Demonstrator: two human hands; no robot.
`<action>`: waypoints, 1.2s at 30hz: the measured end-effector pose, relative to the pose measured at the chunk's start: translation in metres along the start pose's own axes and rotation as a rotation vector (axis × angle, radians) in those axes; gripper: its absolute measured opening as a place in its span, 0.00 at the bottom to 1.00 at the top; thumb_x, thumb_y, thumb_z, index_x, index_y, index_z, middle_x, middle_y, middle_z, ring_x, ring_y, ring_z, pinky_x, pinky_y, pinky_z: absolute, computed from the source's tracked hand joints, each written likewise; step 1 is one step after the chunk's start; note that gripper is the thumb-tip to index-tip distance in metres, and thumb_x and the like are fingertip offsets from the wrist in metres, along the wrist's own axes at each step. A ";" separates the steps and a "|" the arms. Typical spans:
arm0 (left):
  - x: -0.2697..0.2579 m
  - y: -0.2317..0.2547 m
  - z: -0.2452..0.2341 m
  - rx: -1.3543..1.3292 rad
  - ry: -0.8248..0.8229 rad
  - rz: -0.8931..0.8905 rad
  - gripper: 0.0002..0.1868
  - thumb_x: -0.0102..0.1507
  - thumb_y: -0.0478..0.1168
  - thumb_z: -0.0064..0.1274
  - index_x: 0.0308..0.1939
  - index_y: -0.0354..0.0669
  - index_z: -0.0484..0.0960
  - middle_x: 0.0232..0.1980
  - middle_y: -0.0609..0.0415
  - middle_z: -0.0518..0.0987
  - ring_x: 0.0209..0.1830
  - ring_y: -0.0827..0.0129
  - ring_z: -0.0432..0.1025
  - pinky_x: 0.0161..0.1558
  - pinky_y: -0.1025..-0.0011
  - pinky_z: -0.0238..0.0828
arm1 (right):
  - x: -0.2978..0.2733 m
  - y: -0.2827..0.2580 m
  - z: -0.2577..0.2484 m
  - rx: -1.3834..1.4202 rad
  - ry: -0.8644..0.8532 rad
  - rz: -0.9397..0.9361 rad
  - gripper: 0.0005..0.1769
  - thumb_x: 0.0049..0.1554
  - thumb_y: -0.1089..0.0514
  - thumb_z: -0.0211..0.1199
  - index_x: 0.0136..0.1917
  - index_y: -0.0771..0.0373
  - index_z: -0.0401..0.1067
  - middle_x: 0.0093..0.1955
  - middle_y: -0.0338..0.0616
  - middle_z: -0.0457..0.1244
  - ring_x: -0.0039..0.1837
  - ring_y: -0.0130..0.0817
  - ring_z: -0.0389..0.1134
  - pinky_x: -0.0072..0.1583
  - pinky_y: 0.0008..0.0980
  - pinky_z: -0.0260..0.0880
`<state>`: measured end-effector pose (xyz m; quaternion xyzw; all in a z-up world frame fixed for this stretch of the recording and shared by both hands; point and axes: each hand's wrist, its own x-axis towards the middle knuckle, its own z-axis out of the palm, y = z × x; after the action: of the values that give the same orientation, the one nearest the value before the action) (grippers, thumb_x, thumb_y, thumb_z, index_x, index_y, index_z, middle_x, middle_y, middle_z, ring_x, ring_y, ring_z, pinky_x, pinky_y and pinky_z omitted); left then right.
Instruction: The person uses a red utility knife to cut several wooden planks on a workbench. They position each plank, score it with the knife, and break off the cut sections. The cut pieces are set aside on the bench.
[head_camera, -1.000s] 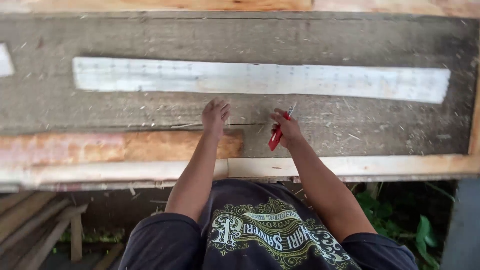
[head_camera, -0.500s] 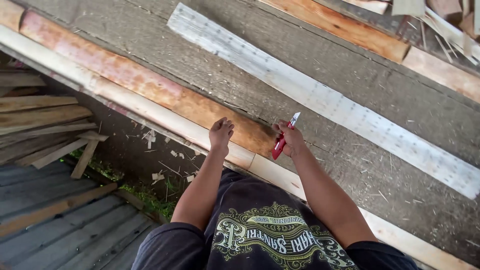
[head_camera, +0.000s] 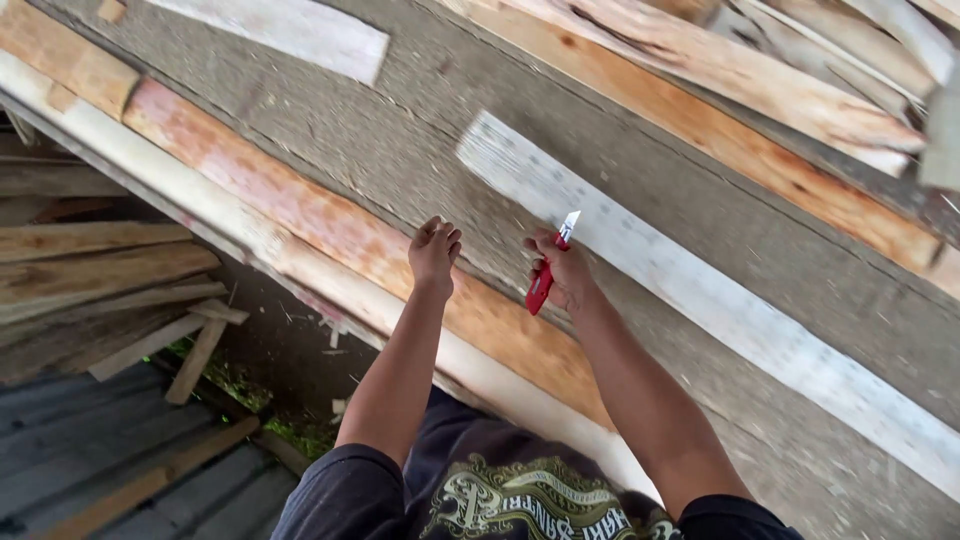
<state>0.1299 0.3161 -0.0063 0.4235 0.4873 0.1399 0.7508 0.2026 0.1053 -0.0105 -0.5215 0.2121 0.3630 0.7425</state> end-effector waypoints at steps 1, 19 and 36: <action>0.029 0.018 -0.003 -0.001 0.000 0.001 0.23 0.70 0.42 0.52 0.68 0.38 0.71 0.54 0.46 0.81 0.54 0.58 0.79 0.61 0.56 0.74 | 0.023 -0.003 0.036 -0.001 -0.001 -0.001 0.14 0.63 0.54 0.65 0.62 0.53 0.72 0.54 0.45 0.71 0.34 0.27 0.65 0.39 0.32 0.71; 0.348 0.188 -0.008 -0.152 -0.013 0.163 0.20 0.72 0.38 0.50 0.67 0.34 0.72 0.66 0.36 0.72 0.53 0.58 0.78 0.58 0.57 0.79 | 0.309 -0.066 0.390 -0.225 0.269 -0.225 0.20 0.62 0.56 0.64 0.66 0.61 0.69 0.52 0.46 0.67 0.35 0.28 0.66 0.36 0.31 0.74; 0.336 0.177 -0.027 -0.239 0.138 0.009 0.24 0.70 0.38 0.53 0.67 0.33 0.66 0.44 0.48 0.72 0.26 0.70 0.76 0.29 0.70 0.82 | 0.311 -0.066 0.366 -0.894 0.254 -0.332 0.04 0.56 0.49 0.67 0.44 0.46 0.78 0.35 0.36 0.68 0.36 0.35 0.71 0.42 0.38 0.70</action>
<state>0.3063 0.6457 -0.0804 0.3225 0.5157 0.2292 0.7600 0.4302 0.5316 -0.0513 -0.8558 0.0387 0.2290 0.4622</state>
